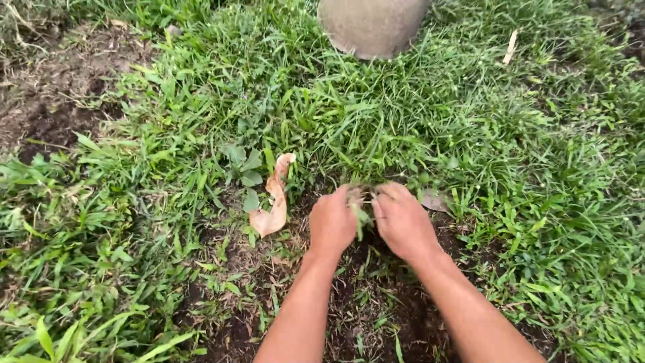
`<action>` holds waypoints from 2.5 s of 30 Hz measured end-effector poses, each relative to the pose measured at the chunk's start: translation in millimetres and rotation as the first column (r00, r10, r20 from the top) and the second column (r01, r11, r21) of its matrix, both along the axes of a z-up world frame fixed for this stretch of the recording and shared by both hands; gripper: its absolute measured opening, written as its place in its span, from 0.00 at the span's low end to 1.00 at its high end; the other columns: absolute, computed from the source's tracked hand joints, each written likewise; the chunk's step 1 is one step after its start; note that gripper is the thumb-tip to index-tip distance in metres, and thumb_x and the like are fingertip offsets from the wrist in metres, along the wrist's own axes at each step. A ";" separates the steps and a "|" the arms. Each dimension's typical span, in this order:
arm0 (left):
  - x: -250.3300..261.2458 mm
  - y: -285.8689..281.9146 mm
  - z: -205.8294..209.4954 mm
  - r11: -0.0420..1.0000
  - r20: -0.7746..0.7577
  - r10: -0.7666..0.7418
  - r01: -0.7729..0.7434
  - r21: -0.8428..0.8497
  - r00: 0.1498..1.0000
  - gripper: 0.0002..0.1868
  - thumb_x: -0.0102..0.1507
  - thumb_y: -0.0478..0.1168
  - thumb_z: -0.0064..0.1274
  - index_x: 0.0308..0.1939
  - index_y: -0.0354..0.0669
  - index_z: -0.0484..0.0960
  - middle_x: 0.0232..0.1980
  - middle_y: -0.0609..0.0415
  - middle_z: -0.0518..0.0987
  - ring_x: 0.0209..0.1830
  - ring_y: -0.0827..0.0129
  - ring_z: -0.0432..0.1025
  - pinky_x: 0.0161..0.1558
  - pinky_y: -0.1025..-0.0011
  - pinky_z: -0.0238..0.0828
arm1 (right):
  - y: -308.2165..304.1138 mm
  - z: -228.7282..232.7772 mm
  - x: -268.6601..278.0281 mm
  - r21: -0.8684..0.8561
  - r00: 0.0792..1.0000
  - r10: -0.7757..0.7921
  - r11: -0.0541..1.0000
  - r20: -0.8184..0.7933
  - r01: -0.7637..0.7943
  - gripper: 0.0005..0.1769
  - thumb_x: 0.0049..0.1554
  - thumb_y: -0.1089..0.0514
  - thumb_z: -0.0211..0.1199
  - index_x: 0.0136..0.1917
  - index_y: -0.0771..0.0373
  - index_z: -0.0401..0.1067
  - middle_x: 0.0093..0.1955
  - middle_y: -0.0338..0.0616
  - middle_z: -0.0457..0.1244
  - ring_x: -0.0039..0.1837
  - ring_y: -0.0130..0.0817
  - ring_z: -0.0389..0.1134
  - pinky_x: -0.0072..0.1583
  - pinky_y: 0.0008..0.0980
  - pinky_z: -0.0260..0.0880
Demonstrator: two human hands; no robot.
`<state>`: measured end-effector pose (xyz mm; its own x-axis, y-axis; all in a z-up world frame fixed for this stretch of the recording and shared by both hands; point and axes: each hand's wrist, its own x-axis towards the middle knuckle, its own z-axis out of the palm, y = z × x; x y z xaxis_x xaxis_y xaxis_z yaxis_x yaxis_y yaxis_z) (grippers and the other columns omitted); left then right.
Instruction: Pulling weeds and unwanted small plants from a soil patch in a garden.
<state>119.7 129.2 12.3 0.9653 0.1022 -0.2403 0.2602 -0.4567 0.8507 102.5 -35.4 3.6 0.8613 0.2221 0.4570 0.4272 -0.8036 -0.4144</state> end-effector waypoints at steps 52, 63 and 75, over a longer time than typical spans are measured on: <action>-111.0 -179.2 -20.7 0.386 0.109 -0.913 0.746 0.542 0.393 0.04 0.55 0.33 0.56 0.33 0.42 0.83 0.32 0.42 0.82 0.35 0.49 0.78 0.41 0.52 0.75 | -176.6 -30.1 -180.7 -0.179 0.800 -0.374 0.927 -0.470 0.329 0.16 0.56 0.51 0.54 0.34 0.64 0.71 0.36 0.58 0.67 0.44 0.57 0.68 0.52 0.55 0.67; -39.1 -308.1 9.1 0.265 0.053 -0.780 0.252 0.931 0.623 0.23 0.63 0.44 0.46 0.59 0.38 0.78 0.54 0.47 0.74 0.57 0.57 0.68 0.54 0.54 0.66 | -248.0 -20.6 -90.2 -0.414 0.506 -0.827 0.562 -0.247 0.716 0.30 0.55 0.40 0.60 0.52 0.71 0.73 0.55 0.60 0.66 0.53 0.60 0.70 0.49 0.57 0.72; -30.0 -296.7 -62.5 0.310 0.074 -0.907 0.539 0.783 0.414 0.14 0.64 0.38 0.43 0.39 0.40 0.87 0.44 0.42 0.84 0.44 0.50 0.80 0.46 0.56 0.77 | -251.0 -47.7 -121.7 -0.342 0.590 -0.653 0.755 -0.475 0.560 0.13 0.54 0.61 0.58 0.52 0.63 0.75 0.42 0.58 0.69 0.45 0.54 0.74 0.51 0.50 0.76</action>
